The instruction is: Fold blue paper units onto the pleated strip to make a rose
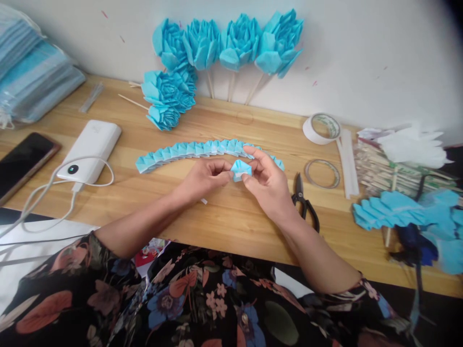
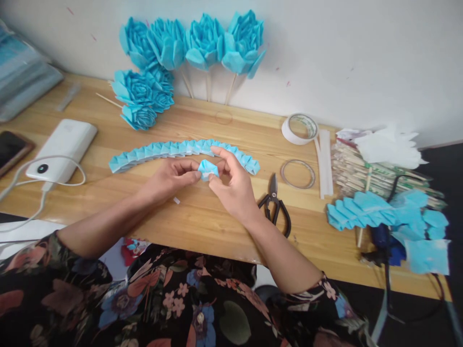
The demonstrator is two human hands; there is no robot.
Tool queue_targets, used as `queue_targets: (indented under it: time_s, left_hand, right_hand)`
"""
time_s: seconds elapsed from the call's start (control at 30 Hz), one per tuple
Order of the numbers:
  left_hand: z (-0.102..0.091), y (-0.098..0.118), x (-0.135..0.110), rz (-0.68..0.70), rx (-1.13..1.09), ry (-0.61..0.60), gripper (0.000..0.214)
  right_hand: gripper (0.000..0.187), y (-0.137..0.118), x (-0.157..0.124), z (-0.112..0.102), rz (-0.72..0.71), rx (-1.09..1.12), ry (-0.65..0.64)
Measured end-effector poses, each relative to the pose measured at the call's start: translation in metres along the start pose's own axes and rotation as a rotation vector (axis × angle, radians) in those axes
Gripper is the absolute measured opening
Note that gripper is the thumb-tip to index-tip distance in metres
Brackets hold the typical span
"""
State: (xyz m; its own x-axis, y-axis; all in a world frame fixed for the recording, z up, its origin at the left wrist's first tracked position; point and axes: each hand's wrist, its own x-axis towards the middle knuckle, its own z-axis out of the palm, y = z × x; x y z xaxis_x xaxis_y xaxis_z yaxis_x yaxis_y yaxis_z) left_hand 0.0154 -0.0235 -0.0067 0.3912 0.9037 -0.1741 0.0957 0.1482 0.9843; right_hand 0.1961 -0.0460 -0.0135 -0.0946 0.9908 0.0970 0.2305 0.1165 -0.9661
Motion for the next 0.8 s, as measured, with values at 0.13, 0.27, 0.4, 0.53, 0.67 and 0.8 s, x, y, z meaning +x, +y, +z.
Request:
queue_targets:
  time_s: [0.13, 0.27, 0.4, 0.53, 0.67, 0.8]
  left_hand:
    - [-0.003, 0.003, 0.0, 0.005, -0.026, 0.017, 0.022]
    - [-0.004, 0.003, 0.0, 0.026, -0.01, -0.02, 0.019]
    - [-0.005, 0.0, 0.002, 0.056, 0.041, -0.031, 0.018]
    - [-0.006, -0.002, 0.003, 0.076, 0.035, 0.053, 0.019]
    - [-0.005, -0.002, 0.003, 0.066, 0.001, 0.097, 0.02]
    - [-0.004, -0.002, 0.002, 0.065, 0.014, 0.091, 0.02]
  right_hand:
    - [0.049, 0.001, 0.001, -0.003, 0.007, 0.013, 0.021]
    - [0.052, 0.0, 0.0, -0.002, 0.002, 0.002, -0.004]
    - [0.053, 0.001, 0.0, -0.001, 0.014, -0.002, -0.036]
    - [0.043, -0.002, 0.002, -0.007, -0.012, 0.078, -0.018]
    - [0.012, -0.011, -0.003, -0.01, -0.211, -0.177, 0.164]
    - [0.011, -0.012, -0.005, -0.006, -0.404, -0.472, 0.152]
